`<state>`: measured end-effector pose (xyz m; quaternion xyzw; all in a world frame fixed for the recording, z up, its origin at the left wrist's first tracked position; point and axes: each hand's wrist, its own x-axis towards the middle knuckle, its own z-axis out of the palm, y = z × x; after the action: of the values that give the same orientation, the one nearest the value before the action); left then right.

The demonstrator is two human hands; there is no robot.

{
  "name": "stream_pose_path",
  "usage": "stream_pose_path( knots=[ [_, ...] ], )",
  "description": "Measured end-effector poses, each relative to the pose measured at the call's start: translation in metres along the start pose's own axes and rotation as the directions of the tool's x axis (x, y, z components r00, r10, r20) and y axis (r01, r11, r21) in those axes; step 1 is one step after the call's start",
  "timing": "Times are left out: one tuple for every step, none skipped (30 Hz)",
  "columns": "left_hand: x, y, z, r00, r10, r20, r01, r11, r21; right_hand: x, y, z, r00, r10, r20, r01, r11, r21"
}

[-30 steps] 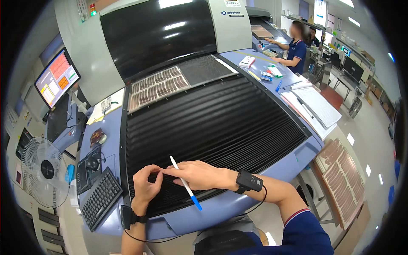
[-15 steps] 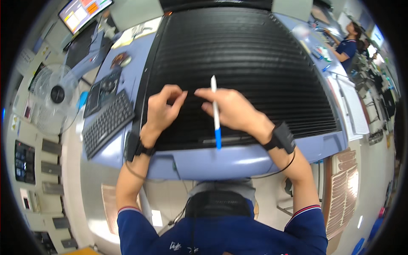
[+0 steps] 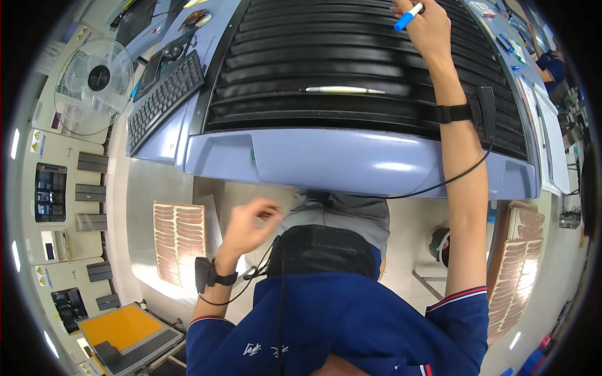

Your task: Inspecting and marking copper-colored electrical components or sheets with a marker at an inspection station.

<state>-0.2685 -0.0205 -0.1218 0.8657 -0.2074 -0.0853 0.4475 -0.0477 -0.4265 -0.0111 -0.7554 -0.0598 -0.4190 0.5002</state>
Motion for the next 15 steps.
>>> stream_pose_path(
  knots=[
    [0.005, 0.005, 0.012, 0.983, 0.012, 0.185, -0.026, 0.997, 0.073, -0.002, 0.0, 0.001, 0.998, -0.055, 0.001, 0.055, 0.995, -0.082],
    [0.015, -0.005, 0.029, 0.967, -0.006, 0.255, -0.018, 0.996, 0.092, -0.004, 0.0, 0.001, 0.994, -0.111, 0.005, 0.111, 0.98, -0.166],
    [0.026, -0.026, 0.051, 0.946, -0.03, 0.322, -0.006, 0.994, 0.108, -0.007, 0.0, 0.001, 0.993, -0.107, 0.04, 0.112, 0.98, -0.162],
    [0.033, -0.051, 0.072, 0.931, 0.012, 0.366, -0.074, 0.985, 0.153, -0.009, -0.003, 0.005, 0.992, -0.102, 0.075, 0.113, 0.983, -0.148],
    [0.044, -0.074, 0.094, 0.909, 0.057, 0.414, -0.149, 0.97, 0.192, -0.012, -0.002, 0.01, 0.991, -0.107, 0.08, 0.111, 0.992, -0.051],
    [0.056, -0.088, 0.113, 0.856, -0.042, 0.515, -0.086, 0.971, 0.222, -0.014, -0.002, 0.013, 0.989, -0.113, 0.094, 0.117, 0.992, -0.039],
    [0.069, -0.098, 0.131, 0.781, -0.14, 0.608, -0.026, 0.966, 0.256, -0.015, -0.002, 0.015, 0.99, -0.072, 0.123, 0.075, 0.997, -0.013],
    [0.087, -0.106, 0.149, 0.788, -0.144, 0.599, -0.016, 0.967, 0.253, -0.017, -0.003, 0.017, 0.988, -0.035, 0.152, 0.033, 0.999, 0.011],
    [0.099, -0.115, 0.163, 0.702, -0.282, 0.654, -0.005, 0.916, 0.4, -0.02, -0.01, 0.022, 0.982, -0.048, 0.182, 0.051, 0.999, -0.013],
    [0.103, -0.12, 0.178, 0.588, -0.407, 0.699, -0.029, 0.853, 0.521, -0.019, -0.007, 0.017, 0.984, 0.01, 0.176, 0.0, 0.999, -0.054],
    [0.113, -0.122, 0.193, 0.553, -0.424, 0.717, -0.063, 0.837, 0.544, -0.009, 0.012, 0.01, 0.98, 0.021, 0.196, -0.013, 0.999, -0.044],
    [0.113, -0.127, 0.203, 0.557, -0.411, 0.722, -0.067, 0.844, 0.533, -0.007, 0.02, 0.014, 0.973, 0.042, 0.226, -0.038, 0.999, -0.02],
    [0.109, -0.131, 0.211, 0.561, -0.391, 0.729, -0.074, 0.854, 0.515, -0.008, 0.029, 0.015, 0.969, 0.04, 0.245, -0.038, 0.999, -0.012],
    [0.105, -0.135, 0.215, 0.568, -0.378, 0.732, -0.073, 0.862, 0.501, -0.01, 0.026, 0.013, 0.964, 0.036, 0.263, -0.035, 0.999, -0.007],
    [0.102, -0.141, 0.216, 0.572, -0.361, 0.737, -0.073, 0.872, 0.484, -0.012, 0.023, 0.012, 0.961, 0.04, 0.275, -0.024, 0.998, -0.058]
  ],
)
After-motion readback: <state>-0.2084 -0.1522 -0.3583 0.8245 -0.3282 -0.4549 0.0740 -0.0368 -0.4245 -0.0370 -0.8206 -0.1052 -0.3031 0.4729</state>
